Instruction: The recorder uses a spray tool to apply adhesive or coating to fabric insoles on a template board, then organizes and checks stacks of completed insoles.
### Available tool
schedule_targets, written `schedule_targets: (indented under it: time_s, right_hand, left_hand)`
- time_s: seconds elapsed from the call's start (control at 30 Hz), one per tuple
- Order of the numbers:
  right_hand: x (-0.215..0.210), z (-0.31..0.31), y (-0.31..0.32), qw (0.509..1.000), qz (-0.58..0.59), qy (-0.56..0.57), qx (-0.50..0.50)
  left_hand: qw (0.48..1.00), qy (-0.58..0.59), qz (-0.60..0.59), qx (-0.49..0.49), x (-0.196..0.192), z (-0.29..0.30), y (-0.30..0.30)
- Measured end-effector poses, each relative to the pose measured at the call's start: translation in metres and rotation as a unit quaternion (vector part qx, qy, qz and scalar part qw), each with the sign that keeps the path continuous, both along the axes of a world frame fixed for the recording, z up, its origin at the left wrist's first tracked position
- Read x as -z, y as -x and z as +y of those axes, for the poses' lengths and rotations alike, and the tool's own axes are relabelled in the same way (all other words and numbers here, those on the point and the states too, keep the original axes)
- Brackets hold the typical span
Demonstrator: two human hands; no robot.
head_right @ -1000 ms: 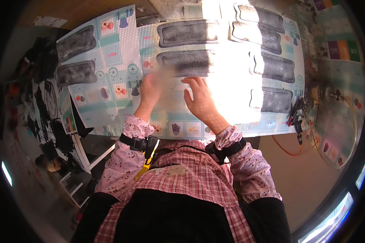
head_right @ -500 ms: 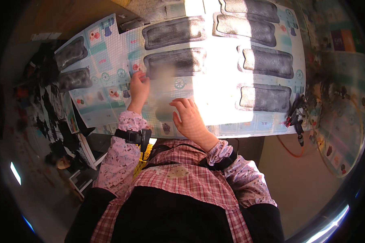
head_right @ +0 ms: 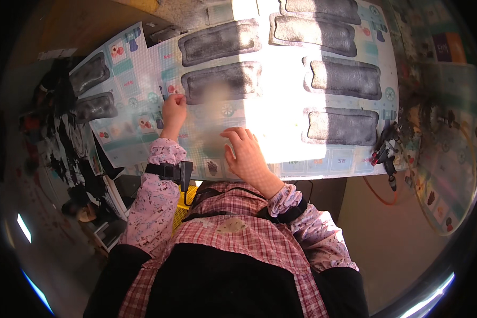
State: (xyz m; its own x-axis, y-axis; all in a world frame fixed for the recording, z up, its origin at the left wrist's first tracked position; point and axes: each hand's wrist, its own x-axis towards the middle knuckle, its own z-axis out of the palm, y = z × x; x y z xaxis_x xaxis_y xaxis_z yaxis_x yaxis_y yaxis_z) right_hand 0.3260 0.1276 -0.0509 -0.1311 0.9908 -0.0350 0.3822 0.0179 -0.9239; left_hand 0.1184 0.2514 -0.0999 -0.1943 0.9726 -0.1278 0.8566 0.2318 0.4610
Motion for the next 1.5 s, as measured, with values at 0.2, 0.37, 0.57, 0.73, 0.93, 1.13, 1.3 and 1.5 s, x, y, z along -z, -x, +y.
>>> schedule_targets:
  time_s: [0.2,0.37,0.57,0.73,0.93,1.13,1.3,1.5]
  right_hand:
    - [0.001,-0.002,-0.004,1.0,0.013,0.003,0.003]
    - [0.001,-0.001,-0.004,1.0,0.013,0.0,0.001]
    - [0.008,0.0,0.0,0.996,0.07,0.052,0.001]
    - [0.027,0.011,0.016,0.99,-0.12,-0.04,-0.068]
    - [0.031,0.028,0.05,0.951,-0.196,-0.105,-0.216]
    - [0.033,0.032,0.047,0.952,-0.251,-0.089,-0.149]
    - [0.039,0.033,0.046,0.958,-0.212,-0.078,-0.178]
    - [-0.028,0.067,0.031,0.694,0.678,0.228,0.083]
  left_hand:
    - [0.991,-0.013,0.113,0.068,0.0,0.002,0.006]
    - [0.996,0.025,0.074,0.052,0.003,0.001,0.009]
    - [0.996,0.077,-0.053,0.001,0.01,0.004,0.019]
    - [0.993,0.09,-0.069,0.031,-0.006,0.003,0.013]
    - [0.853,0.222,-0.47,0.035,-0.056,0.022,-0.013]
    - [0.757,0.188,-0.623,0.064,-0.114,0.028,-0.043]
    - [0.535,0.146,-0.83,0.062,-0.167,0.022,-0.078]
    - [0.563,0.146,-0.804,0.126,-0.229,0.011,-0.009]
